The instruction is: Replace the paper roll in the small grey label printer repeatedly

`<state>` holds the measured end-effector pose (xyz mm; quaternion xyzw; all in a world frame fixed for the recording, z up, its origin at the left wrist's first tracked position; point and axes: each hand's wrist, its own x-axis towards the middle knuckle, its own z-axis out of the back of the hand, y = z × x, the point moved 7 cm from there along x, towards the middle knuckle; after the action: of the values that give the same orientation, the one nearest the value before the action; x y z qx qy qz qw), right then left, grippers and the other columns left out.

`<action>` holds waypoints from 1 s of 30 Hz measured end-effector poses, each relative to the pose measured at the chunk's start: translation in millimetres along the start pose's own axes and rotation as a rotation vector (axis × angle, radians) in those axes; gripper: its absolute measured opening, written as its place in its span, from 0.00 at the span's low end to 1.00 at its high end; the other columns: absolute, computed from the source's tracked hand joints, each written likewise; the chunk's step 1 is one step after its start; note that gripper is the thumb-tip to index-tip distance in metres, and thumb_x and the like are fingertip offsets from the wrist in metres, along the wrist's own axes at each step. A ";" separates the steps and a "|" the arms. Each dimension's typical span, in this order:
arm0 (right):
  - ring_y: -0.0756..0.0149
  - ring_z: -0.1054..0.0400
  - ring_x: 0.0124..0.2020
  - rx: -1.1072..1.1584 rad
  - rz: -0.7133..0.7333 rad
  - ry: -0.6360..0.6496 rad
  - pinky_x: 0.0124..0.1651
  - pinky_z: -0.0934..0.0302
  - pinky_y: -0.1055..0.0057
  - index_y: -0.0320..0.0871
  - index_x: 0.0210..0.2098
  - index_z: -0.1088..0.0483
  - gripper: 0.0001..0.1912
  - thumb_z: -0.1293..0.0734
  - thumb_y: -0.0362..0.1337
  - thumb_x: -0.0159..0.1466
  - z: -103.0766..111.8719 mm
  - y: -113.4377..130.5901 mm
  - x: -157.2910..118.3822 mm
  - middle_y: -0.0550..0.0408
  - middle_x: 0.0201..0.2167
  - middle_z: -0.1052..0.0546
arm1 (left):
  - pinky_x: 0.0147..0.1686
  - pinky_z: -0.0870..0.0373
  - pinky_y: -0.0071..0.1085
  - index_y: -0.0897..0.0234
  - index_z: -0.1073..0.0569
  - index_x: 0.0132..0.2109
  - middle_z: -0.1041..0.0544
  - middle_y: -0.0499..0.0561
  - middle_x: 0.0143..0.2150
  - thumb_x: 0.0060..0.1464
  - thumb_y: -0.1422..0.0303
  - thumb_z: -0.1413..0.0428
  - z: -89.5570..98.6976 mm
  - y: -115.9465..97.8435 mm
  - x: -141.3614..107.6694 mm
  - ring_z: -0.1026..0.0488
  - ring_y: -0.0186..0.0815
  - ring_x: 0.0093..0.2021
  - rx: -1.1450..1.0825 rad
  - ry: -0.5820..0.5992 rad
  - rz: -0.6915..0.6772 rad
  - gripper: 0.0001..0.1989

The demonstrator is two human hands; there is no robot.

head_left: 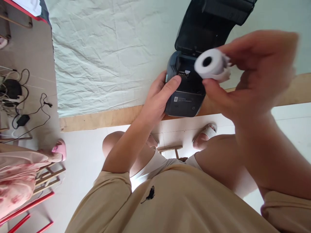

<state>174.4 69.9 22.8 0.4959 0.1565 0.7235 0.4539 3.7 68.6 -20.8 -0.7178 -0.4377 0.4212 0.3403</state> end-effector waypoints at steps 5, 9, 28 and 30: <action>0.59 0.18 0.45 -0.307 0.241 0.041 0.46 0.26 0.60 0.48 0.42 0.28 0.12 0.29 0.28 0.60 -17.5 20.4 7.6 0.62 0.44 0.16 | 0.32 0.30 0.26 0.62 0.29 0.42 0.29 0.45 0.32 0.64 0.55 0.40 2.2 -1.4 -2.0 0.30 0.27 0.31 0.011 -0.064 -0.057 0.15; 0.57 0.18 0.45 -0.257 0.271 -0.007 0.43 0.29 0.60 0.48 0.38 0.30 0.14 0.33 0.23 0.57 -13.4 23.3 6.2 0.63 0.42 0.15 | 0.34 0.27 0.26 0.62 0.27 0.45 0.26 0.46 0.35 0.66 0.58 0.42 5.2 6.3 1.5 0.26 0.27 0.33 -0.046 0.009 -0.081 0.12; 0.49 0.34 0.67 -0.069 0.024 -0.069 0.56 0.31 0.50 0.64 0.65 0.40 0.27 0.36 0.53 0.68 3.9 5.0 -8.6 0.55 0.67 0.35 | 0.44 0.21 0.34 0.55 0.25 0.50 0.21 0.49 0.44 0.45 0.52 0.27 18.5 1.0 2.9 0.19 0.42 0.47 0.206 -0.005 -0.150 0.28; 0.51 0.40 0.73 -0.047 -0.040 0.064 0.64 0.34 0.48 0.69 0.69 0.52 0.31 0.40 0.56 0.70 -5.0 -0.3 -7.2 0.59 0.73 0.44 | 0.45 0.20 0.34 0.54 0.24 0.50 0.21 0.48 0.44 0.45 0.52 0.28 18.0 2.4 2.7 0.19 0.42 0.48 0.229 -0.011 -0.152 0.28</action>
<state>171.0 65.3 16.1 0.4587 0.1638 0.7332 0.4746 -11.0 72.2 -31.1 -0.6366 -0.4416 0.4456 0.4484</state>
